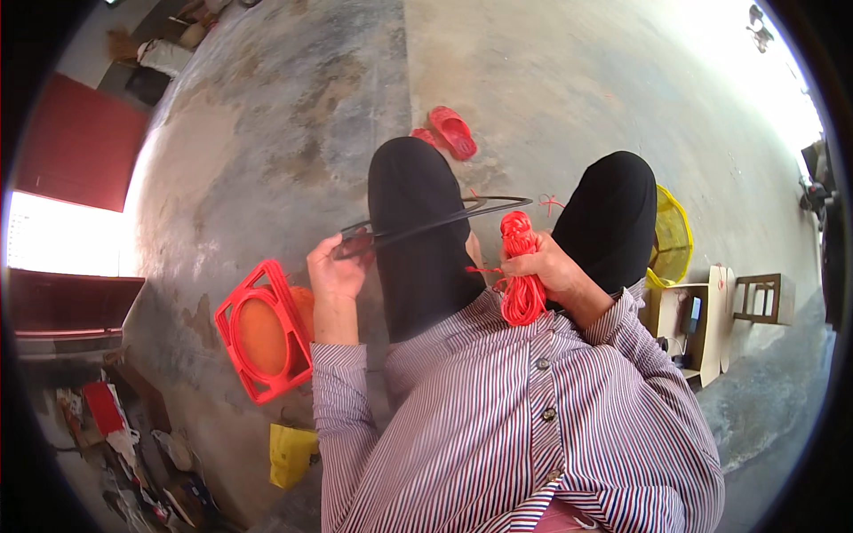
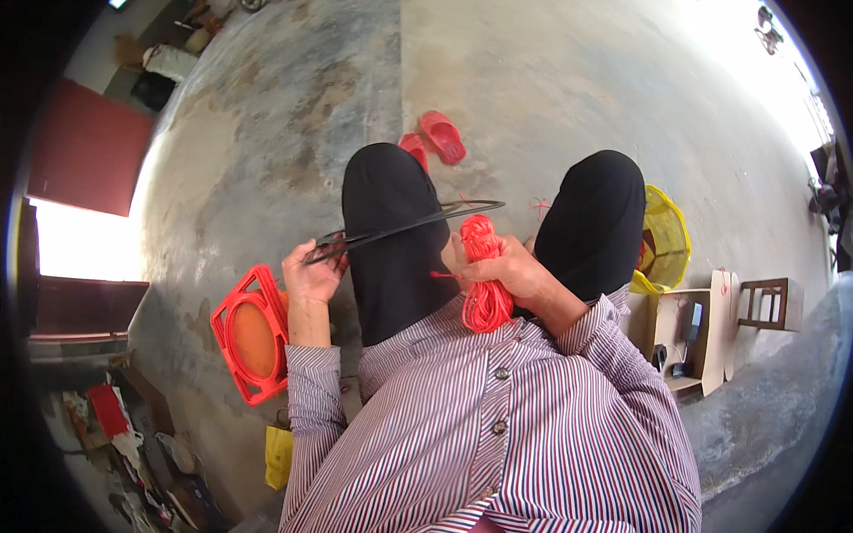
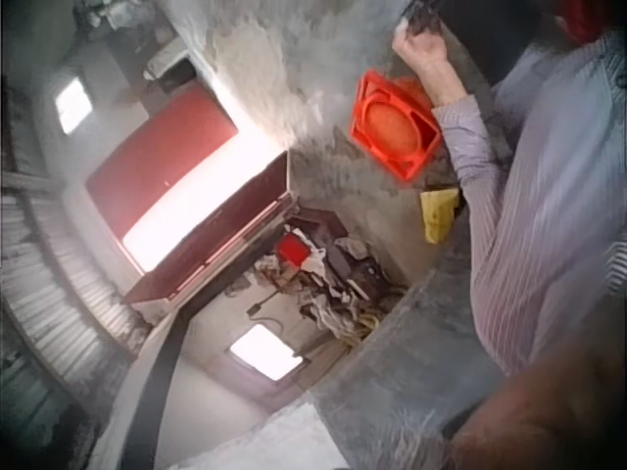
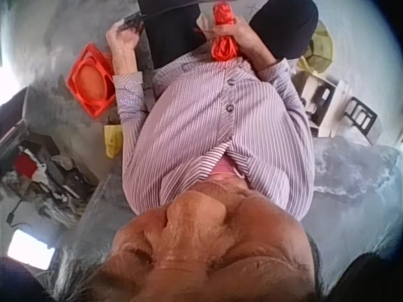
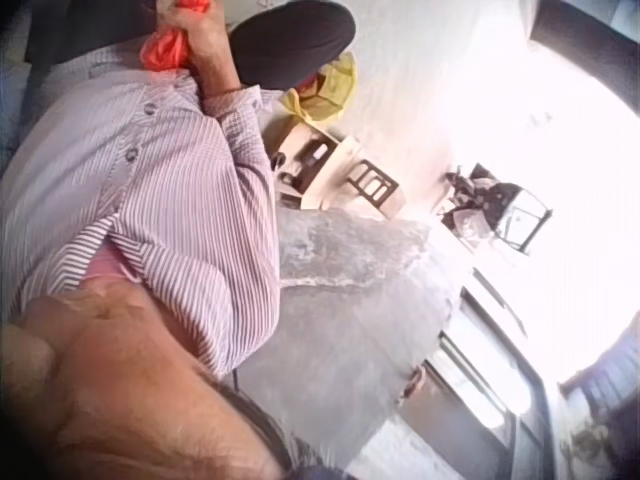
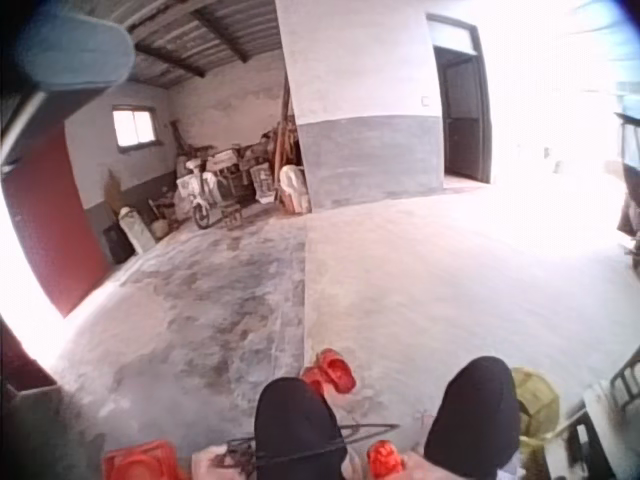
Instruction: Wrapping and knotting red decorative string around a plastic furniture frame component.
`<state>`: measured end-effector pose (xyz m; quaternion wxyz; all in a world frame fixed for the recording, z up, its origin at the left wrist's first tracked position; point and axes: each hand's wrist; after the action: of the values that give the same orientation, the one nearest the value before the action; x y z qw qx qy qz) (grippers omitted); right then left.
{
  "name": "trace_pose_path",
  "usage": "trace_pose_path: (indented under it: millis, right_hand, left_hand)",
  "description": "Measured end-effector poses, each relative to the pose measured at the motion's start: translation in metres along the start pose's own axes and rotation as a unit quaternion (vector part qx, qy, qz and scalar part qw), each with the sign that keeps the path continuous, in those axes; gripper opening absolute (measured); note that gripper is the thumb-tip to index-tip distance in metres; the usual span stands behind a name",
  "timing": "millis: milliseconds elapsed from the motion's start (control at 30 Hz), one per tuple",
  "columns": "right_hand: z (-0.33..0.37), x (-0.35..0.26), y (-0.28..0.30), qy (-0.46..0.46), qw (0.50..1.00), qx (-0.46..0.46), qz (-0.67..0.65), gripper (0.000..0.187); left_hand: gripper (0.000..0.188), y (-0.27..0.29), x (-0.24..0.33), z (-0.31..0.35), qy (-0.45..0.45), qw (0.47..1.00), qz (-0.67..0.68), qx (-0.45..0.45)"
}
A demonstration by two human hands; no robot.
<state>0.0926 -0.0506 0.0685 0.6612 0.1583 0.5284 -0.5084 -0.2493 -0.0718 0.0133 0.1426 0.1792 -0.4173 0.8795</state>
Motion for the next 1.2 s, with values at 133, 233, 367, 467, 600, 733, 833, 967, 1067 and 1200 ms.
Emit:
trace_pose_path:
  millis: [133,233,367,467,600,733,833,967,1067,1200]
  right_hand:
    - [-0.001,0.004,0.009,0.015,0.999,-0.002,-0.050,0.015]
    - [0.001,0.013,0.016,0.051,0.988,-0.039,-0.141,0.015]
    - [0.011,0.010,0.014,0.058,0.969,-0.066,-0.231,0.017]
    - [0.009,0.019,0.022,0.067,0.951,-0.103,-0.284,0.018]
    - [0.012,0.013,0.017,0.084,0.926,-0.151,-0.335,0.017]
    - [0.016,0.002,0.009,0.095,0.926,-0.141,-0.338,0.015]
    - [0.017,0.000,0.009,0.085,0.926,-0.133,-0.342,0.013]
    - [0.020,0.003,0.010,0.071,0.945,-0.082,-0.309,0.013]
    - [0.019,0.006,0.011,0.055,0.960,-0.017,-0.272,0.014]
    - [0.018,0.005,0.012,0.039,0.960,-0.005,-0.279,0.011]
  left_hand:
    - [0.043,-0.011,-0.001,0.002,-0.059,0.997,-0.003,-0.043]
    - [0.057,-0.031,-0.004,0.021,-0.126,0.988,-0.045,-0.076]
    - [0.066,-0.048,0.002,0.050,-0.169,0.965,-0.141,-0.145]
    - [0.069,-0.047,0.003,0.068,-0.140,0.955,-0.180,-0.192]
    - [0.065,-0.048,-0.020,0.085,-0.121,0.950,-0.234,-0.168]
    - [0.043,-0.060,-0.042,0.097,-0.132,0.940,-0.264,-0.172]
    - [0.029,-0.073,-0.048,0.099,-0.149,0.919,-0.315,-0.187]
    - [0.027,-0.079,-0.046,0.098,-0.148,0.914,-0.325,-0.192]
    - [0.029,-0.077,-0.045,0.096,-0.129,0.926,-0.303,-0.187]
    - [0.032,-0.073,-0.048,0.086,-0.120,0.932,-0.282,-0.191]
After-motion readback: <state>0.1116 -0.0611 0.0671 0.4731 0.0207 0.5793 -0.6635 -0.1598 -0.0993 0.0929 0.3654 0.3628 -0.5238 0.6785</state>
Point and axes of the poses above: each hand's wrist, its own z-axis away from the middle knuckle, its own y-axis out of the back of the hand, x = y × z, and after that the axes turned 12 degrees about z, right-handed
